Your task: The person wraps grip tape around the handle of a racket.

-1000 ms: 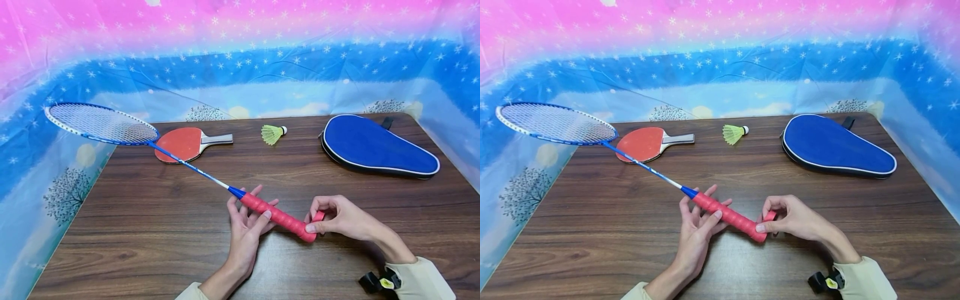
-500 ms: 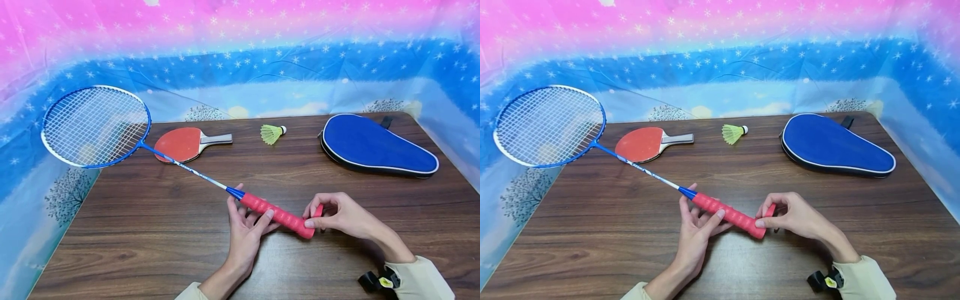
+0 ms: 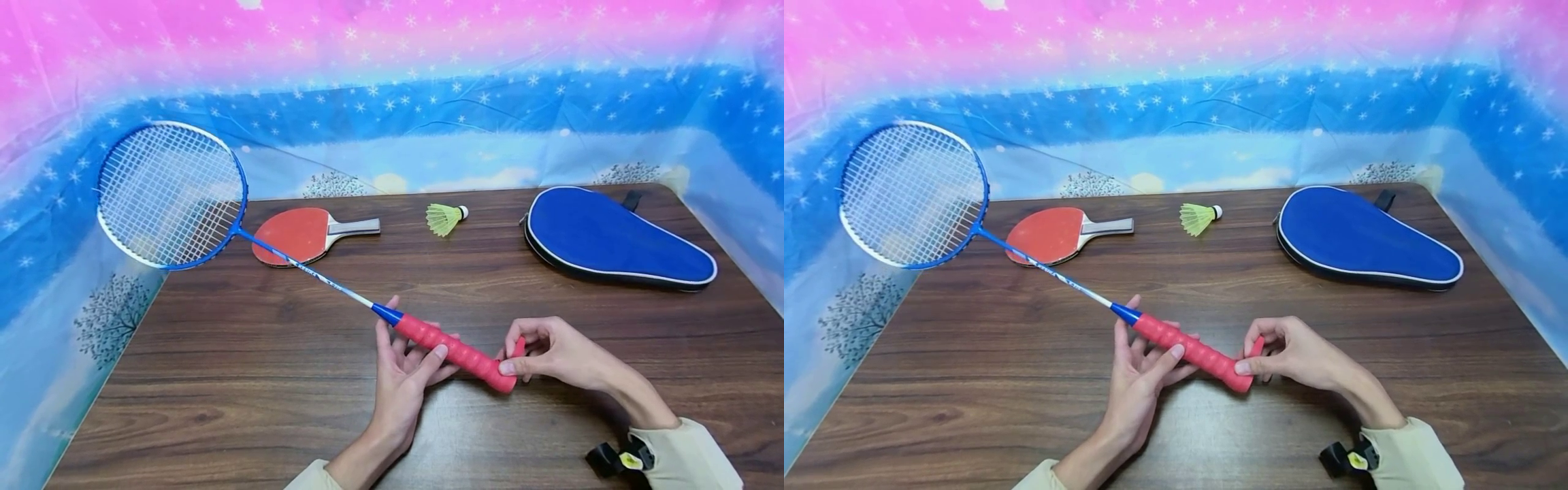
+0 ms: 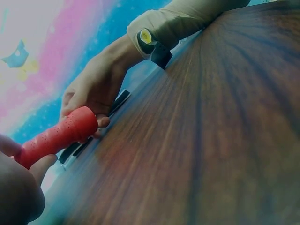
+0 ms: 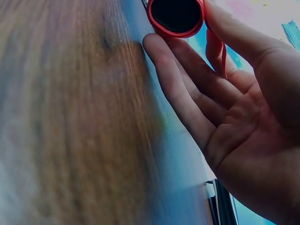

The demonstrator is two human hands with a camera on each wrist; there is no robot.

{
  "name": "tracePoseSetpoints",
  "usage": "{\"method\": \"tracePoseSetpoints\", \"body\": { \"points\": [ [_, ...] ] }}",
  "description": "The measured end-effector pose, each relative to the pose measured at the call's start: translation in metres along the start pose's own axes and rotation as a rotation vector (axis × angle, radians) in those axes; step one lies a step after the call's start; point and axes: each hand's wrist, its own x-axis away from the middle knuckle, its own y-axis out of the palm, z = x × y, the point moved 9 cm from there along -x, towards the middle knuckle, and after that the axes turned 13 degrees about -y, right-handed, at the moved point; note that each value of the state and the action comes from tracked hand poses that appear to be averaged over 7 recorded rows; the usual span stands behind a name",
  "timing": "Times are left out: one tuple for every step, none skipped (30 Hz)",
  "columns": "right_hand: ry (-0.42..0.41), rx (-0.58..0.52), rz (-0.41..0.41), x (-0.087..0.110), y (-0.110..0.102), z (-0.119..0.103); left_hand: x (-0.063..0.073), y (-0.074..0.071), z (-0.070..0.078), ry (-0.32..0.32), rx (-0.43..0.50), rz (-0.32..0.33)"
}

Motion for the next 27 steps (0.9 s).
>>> {"method": "tracePoseSetpoints", "body": {
  "points": [
    [-0.005, -0.004, -0.006, -0.0004, 0.0009, -0.0001, 0.0002, 0.0007, 0.0006, 0.002, -0.006, -0.010],
    [-0.011, -0.006, -0.011, -0.0006, 0.0016, -0.0004, 0.0003, 0.0012, 0.0010, 0.003, -0.012, -0.018],
    [-0.015, -0.009, -0.016, -0.0008, 0.0022, -0.0007, 0.0005, 0.0018, 0.0013, 0.003, -0.019, -0.026],
    [-0.017, -0.012, -0.018, -0.0009, 0.0026, -0.0008, 0.0007, 0.0022, 0.0016, 0.003, -0.024, -0.032],
    [-0.018, -0.013, -0.020, -0.0009, 0.0029, -0.0010, 0.0009, 0.0028, 0.0019, 0.003, -0.027, -0.037],
    [-0.020, -0.015, -0.022, -0.0008, 0.0031, -0.0011, 0.0009, 0.0030, 0.0018, 0.002, -0.030, -0.039],
    [-0.022, -0.016, -0.024, -0.0007, 0.0032, -0.0013, 0.0009, 0.0031, 0.0017, 0.002, -0.031, -0.041],
    [-0.022, -0.016, -0.024, -0.0005, 0.0032, -0.0014, 0.0008, 0.0031, 0.0014, 0.002, -0.029, -0.042],
    [-0.022, -0.017, -0.022, -0.0003, 0.0030, -0.0015, 0.0007, 0.0031, 0.0012, 0.003, -0.029, -0.042],
    [-0.023, -0.017, -0.020, -0.0001, 0.0028, -0.0016, 0.0005, 0.0030, 0.0009, 0.005, -0.028, -0.041],
    [-0.022, -0.019, -0.018, 0.0000, 0.0027, -0.0016, 0.0001, 0.0027, 0.0004, 0.005, -0.024, -0.038],
    [-0.022, -0.020, -0.013, 0.0001, 0.0025, -0.0017, -0.0002, 0.0022, -0.0001, 0.004, -0.019, -0.034],
    [-0.020, -0.018, -0.008, 0.0001, 0.0021, -0.0017, -0.0004, 0.0018, -0.0003, 0.007, -0.010, -0.031],
    [-0.018, -0.015, -0.002, 0.0000, 0.0017, -0.0017, -0.0006, 0.0012, -0.0007, 0.011, 0.000, -0.027],
    [-0.015, -0.013, 0.003, -0.0001, 0.0014, -0.0016, -0.0007, 0.0007, -0.0010, 0.013, 0.010, -0.023],
    [-0.013, -0.011, 0.008, -0.0002, 0.0011, -0.0015, -0.0008, 0.0004, -0.0014, 0.015, 0.020, -0.020],
    [-0.010, -0.008, 0.014, -0.0004, 0.0007, -0.0014, -0.0009, 0.0001, -0.0016, 0.018, 0.029, -0.018],
    [-0.009, -0.002, 0.019, -0.0006, 0.0002, -0.0015, -0.0009, -0.0003, -0.0018, 0.021, 0.035, -0.016],
    [-0.008, 0.000, 0.023, -0.0009, 0.0000, -0.0016, -0.0009, -0.0004, -0.0020, 0.023, 0.040, -0.016],
    [-0.006, 0.004, 0.026, -0.0010, -0.0002, -0.0016, -0.0009, -0.0009, -0.0025, 0.021, 0.042, -0.013],
    [-0.004, 0.012, 0.029, -0.0012, -0.0004, -0.0016, -0.0011, -0.0013, -0.0029, 0.018, 0.041, -0.008],
    [-0.004, 0.020, 0.030, -0.0016, -0.0005, -0.0018, -0.0012, -0.0019, -0.0031, 0.018, 0.036, -0.002],
    [-0.004, 0.030, 0.031, -0.0019, -0.0006, -0.0021, -0.0014, -0.0027, -0.0033, 0.015, 0.029, 0.006],
    [-0.003, 0.041, 0.030, -0.0022, -0.0004, -0.0022, -0.0015, -0.0034, -0.0039, 0.011, 0.022, 0.013],
    [-0.002, 0.051, 0.029, -0.0023, -0.0003, -0.0024, -0.0016, -0.0042, -0.0044, 0.006, 0.017, 0.021],
    [-0.002, 0.060, 0.027, -0.0026, 0.0000, -0.0025, -0.0017, -0.0051, -0.0050, 0.001, 0.011, 0.030],
    [-0.002, 0.069, 0.026, -0.0028, 0.0002, -0.0027, -0.0018, -0.0059, -0.0054, -0.004, 0.004, 0.040]
  ]
}}
